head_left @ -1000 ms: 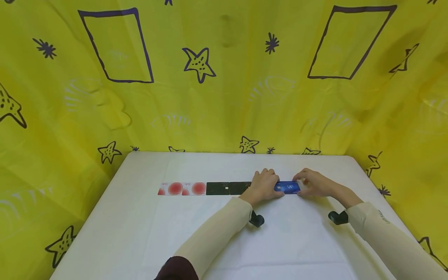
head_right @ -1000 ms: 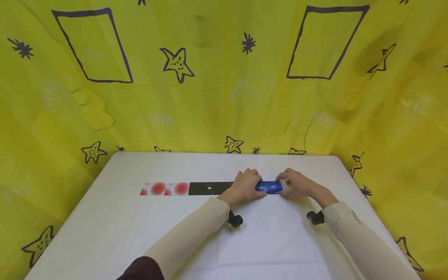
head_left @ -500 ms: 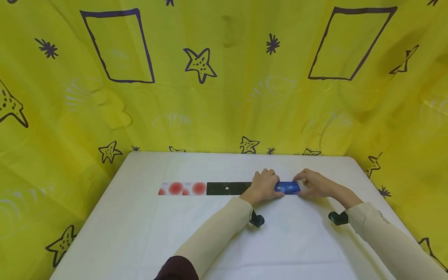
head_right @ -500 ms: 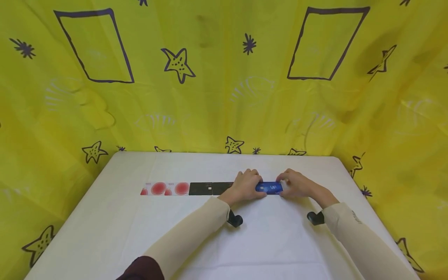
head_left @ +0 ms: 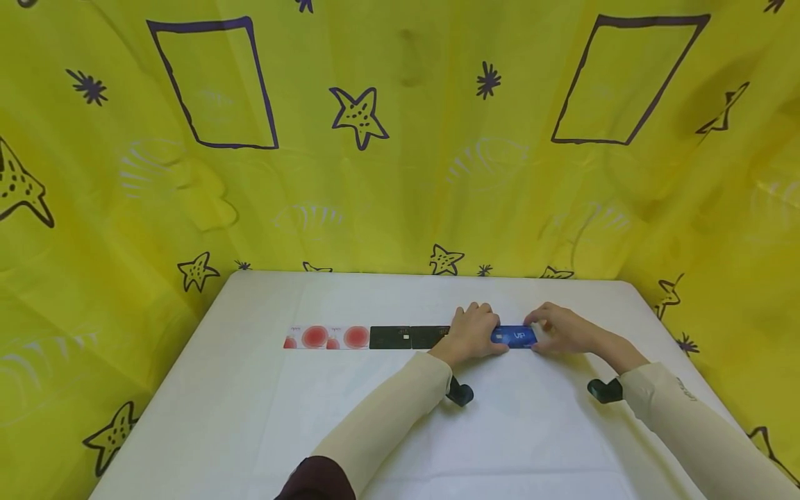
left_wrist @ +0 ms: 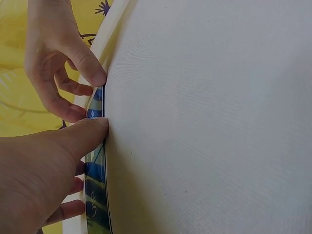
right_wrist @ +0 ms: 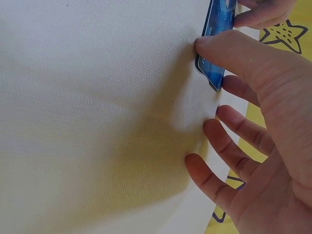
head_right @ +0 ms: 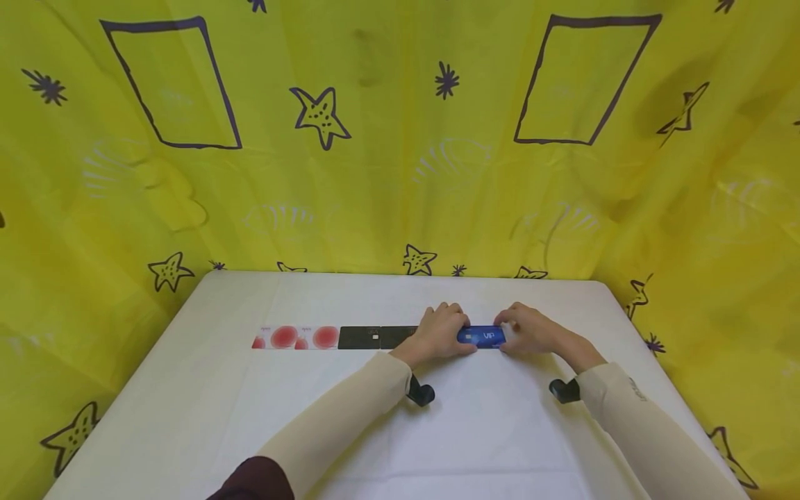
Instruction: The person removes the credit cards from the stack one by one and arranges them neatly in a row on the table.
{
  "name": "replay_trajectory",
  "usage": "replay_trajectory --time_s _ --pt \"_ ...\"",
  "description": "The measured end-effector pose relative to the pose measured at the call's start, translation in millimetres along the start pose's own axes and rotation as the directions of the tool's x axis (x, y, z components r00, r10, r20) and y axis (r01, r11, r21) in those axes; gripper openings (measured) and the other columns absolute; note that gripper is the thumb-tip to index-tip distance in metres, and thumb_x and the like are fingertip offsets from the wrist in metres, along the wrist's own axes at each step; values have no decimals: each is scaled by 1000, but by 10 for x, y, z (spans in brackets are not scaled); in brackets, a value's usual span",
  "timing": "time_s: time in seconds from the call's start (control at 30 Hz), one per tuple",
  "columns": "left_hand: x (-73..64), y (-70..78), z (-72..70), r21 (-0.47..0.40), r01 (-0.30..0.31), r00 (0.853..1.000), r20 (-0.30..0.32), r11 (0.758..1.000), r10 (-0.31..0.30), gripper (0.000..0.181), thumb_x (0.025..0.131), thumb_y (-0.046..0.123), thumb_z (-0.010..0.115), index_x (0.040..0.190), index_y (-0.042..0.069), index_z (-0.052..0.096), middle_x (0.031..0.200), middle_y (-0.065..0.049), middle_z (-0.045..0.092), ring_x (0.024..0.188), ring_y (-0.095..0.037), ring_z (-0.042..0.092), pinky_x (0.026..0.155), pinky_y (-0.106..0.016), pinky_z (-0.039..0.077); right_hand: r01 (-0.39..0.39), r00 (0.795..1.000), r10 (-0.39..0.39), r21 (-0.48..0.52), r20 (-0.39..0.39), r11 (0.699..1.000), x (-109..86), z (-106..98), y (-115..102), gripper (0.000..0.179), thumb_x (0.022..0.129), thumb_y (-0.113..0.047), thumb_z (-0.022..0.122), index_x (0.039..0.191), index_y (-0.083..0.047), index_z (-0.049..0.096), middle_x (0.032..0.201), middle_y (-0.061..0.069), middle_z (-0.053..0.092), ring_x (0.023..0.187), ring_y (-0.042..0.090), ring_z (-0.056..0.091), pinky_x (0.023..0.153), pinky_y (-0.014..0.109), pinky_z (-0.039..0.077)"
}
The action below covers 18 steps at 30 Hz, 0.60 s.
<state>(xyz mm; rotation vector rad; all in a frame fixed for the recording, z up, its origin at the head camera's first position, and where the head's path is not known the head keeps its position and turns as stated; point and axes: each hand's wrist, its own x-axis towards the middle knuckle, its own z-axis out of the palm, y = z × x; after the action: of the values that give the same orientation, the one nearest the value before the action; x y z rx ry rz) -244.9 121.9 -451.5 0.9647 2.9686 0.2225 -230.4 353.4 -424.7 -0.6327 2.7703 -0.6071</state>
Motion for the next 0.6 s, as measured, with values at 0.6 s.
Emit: replay_trajectory --time_s 0.6 --pt "16 -133 -57 -94 -47 998 36 994 50 70 88 69 67 141 22 62 133 4 61 116 -13 54 102 -40 45 56 998 -56 -43 2 998 15 -107 -81 68 84 -39 85 136 -4 58 117 20 62 94 27 62 83 47 53"
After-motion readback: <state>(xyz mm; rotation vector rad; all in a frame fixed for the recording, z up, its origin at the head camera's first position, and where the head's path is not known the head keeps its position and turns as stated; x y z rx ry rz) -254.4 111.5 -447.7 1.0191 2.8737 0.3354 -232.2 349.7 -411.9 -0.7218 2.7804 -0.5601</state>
